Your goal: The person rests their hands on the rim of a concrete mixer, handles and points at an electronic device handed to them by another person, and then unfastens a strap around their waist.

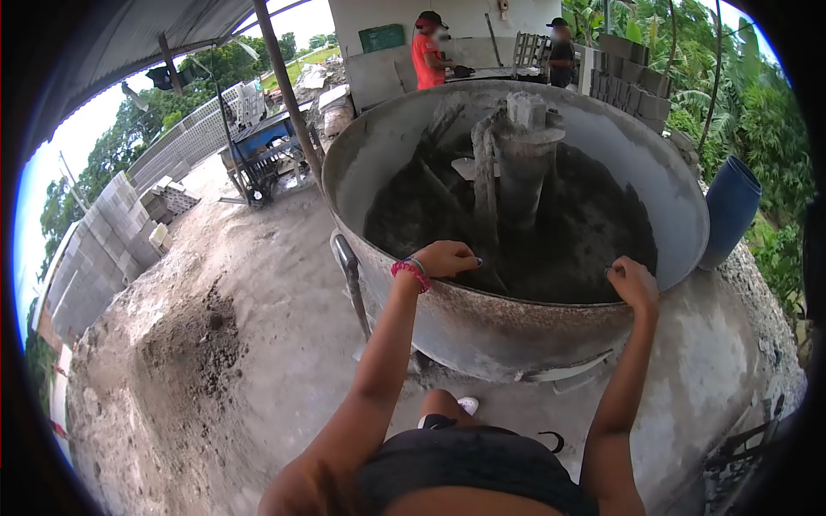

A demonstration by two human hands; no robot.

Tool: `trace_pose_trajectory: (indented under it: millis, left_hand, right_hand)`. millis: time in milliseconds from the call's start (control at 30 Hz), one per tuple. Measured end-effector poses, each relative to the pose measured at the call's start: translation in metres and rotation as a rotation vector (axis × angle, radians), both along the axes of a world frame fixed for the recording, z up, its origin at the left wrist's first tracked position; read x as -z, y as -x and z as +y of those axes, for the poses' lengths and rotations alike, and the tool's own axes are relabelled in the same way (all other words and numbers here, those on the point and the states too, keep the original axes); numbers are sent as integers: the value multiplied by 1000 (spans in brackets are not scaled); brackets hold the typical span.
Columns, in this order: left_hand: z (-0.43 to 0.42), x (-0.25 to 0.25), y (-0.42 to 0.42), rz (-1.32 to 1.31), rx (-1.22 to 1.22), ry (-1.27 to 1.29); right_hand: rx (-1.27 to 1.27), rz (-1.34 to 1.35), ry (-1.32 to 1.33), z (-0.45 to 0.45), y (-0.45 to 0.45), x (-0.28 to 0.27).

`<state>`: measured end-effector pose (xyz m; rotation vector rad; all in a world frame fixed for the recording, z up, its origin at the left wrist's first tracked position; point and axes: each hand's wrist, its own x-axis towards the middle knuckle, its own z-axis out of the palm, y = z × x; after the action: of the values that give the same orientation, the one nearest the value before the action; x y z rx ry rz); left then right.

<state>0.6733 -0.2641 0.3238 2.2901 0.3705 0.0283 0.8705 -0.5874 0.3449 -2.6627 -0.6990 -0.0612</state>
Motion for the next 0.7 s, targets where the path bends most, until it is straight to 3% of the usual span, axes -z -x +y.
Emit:
trace_pose_trajectory:
  millis: [267,700]
  left_hand:
    - [-10,-1,3,12,-120,-300]
    - [0,-4,-2,110,-38,31]
  right_hand:
    - [-55,-81,-117,-6,-7,11]
    - [-53,-94,-98,-6,-7,14]
